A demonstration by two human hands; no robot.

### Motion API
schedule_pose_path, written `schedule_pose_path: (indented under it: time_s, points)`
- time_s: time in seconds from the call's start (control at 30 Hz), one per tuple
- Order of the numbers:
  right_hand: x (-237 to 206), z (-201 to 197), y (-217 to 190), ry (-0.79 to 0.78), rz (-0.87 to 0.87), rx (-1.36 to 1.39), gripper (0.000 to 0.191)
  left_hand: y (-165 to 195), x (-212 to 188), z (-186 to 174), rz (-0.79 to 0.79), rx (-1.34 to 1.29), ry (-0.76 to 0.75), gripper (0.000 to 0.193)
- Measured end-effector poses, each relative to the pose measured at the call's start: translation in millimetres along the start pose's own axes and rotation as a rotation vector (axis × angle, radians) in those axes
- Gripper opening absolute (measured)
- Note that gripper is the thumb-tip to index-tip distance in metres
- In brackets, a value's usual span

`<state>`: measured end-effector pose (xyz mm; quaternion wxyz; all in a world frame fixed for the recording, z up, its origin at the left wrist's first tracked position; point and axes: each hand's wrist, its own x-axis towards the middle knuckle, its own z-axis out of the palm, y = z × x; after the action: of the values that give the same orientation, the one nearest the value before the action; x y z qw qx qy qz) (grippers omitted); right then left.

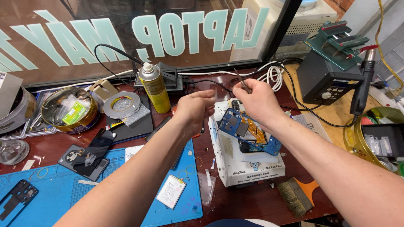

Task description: The person assembles a smartphone by connecting internal ribbon cables, applying adhesive to the frame, and fitting the screen assembly into the chassis. They then press the edges to secure the seal and inspect the assembled device.

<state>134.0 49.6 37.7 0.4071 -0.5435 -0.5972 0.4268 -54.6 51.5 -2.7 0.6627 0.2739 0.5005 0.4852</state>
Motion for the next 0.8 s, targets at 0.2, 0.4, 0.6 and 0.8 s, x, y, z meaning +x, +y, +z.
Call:
schedule_pose_path:
  time_s: [0.2, 0.4, 0.6, 0.8]
  points:
    - [-4.0, -25.3, 27.6, -0.018, 0.005, -0.482, 0.019, -4.9, -14.4, -17.0, 0.231, 0.856, 0.249, 0.055]
    - [-10.3, -27.1, 39.2, -0.029, -0.102, -0.640, 0.022, -21.8, -0.8, 6.4, 0.285, 0.949, 0.161, 0.048]
    - [-10.7, -19.8, 30.5, -0.049, -0.019, -0.709, 0.022, -23.8, 3.9, 39.3, 0.115, 0.772, 0.164, 0.027]
    - [-10.4, -17.2, 25.3, -0.082, 0.039, -0.698, 0.020, -24.3, 1.7, 53.1, 0.039, 0.651, 0.188, 0.015]
